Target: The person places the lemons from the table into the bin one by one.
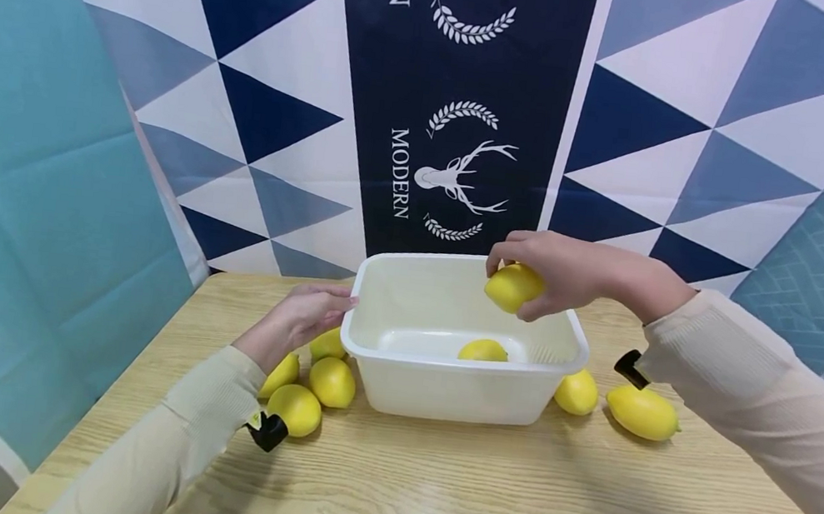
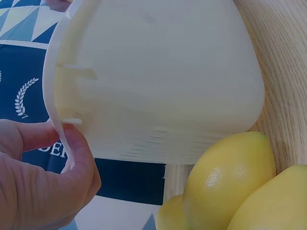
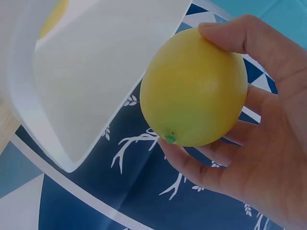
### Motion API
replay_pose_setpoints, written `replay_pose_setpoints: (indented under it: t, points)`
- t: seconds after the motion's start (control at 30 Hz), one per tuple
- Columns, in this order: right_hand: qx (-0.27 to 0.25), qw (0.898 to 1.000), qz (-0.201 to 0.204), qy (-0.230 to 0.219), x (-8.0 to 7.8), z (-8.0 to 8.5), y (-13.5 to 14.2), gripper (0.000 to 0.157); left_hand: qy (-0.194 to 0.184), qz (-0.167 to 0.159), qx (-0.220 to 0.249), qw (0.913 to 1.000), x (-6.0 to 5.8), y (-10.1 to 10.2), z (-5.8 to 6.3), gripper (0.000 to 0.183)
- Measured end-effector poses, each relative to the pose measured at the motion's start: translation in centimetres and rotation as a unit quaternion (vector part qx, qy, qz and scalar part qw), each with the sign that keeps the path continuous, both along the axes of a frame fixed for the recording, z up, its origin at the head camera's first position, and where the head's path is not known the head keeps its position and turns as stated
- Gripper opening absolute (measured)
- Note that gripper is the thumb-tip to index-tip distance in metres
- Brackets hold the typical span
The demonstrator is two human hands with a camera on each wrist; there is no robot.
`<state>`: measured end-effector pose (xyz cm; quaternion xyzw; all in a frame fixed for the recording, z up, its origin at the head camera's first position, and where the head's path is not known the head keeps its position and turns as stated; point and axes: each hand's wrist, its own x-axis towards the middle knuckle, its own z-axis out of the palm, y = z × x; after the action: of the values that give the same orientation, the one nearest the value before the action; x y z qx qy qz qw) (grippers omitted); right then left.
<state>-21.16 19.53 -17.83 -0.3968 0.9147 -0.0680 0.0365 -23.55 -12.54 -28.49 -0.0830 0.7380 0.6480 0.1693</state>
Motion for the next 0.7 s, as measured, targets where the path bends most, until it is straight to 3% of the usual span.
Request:
replay_pose_setpoints:
  t: [0.7]
  points:
    - [0.019, 0.999, -0.030, -0.009, -3.8, -2.1, -1.7, 0.044, -0.001, 0.006, 0.001, 1.0000, 0.3, -0.1, 0.2, 0.045]
